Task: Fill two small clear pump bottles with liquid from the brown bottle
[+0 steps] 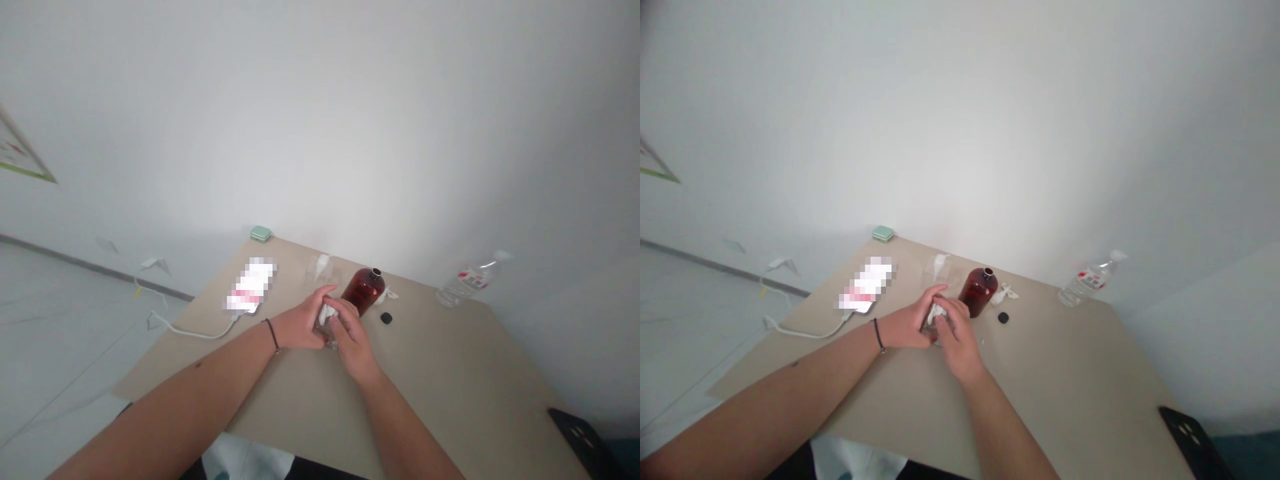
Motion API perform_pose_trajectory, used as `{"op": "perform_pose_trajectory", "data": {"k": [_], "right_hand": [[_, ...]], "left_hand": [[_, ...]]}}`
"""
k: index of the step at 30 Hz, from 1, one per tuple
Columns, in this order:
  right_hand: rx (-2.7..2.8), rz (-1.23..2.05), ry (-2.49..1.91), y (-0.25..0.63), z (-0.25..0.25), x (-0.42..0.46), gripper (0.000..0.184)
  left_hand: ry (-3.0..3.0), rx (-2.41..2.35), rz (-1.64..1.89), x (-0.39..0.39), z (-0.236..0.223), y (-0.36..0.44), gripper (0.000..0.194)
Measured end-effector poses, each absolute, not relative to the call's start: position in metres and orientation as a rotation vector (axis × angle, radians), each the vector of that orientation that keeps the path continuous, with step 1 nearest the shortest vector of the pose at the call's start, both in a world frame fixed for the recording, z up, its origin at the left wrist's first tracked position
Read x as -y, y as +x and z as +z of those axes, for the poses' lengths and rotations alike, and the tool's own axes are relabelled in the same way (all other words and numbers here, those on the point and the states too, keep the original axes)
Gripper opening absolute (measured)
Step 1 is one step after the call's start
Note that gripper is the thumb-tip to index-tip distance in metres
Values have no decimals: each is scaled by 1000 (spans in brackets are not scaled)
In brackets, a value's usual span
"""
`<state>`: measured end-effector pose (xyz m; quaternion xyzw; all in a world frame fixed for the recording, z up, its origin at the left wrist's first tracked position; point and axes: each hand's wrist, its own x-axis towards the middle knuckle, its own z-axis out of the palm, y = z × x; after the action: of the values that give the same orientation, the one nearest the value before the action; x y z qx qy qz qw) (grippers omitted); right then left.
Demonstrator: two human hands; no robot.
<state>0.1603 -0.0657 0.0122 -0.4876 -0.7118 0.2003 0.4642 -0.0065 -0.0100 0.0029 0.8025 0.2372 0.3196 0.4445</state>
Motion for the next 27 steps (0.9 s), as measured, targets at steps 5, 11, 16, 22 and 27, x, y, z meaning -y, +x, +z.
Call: {"op": "perform_pose_trajectory", "data": {"k": [5, 11, 16, 22, 27], "right_hand": [[1743, 457, -1232, 161, 11, 65, 35], [1704, 414, -1326, 162, 8, 65, 37], [1696, 416, -1323, 164, 9, 64, 38], [1697, 468, -1262, 166, 9, 62, 37], [1693, 518, -1244, 168, 9, 61, 37]], "left_hand": [[1978, -710, 821, 8, 7, -8, 114], [2134, -839, 897, 14, 15, 1, 112], [2237, -890, 847, 15, 16, 1, 112], [1933, -536, 765, 3, 5, -11, 129], [1733, -421, 710, -3, 3, -14, 121]]}}
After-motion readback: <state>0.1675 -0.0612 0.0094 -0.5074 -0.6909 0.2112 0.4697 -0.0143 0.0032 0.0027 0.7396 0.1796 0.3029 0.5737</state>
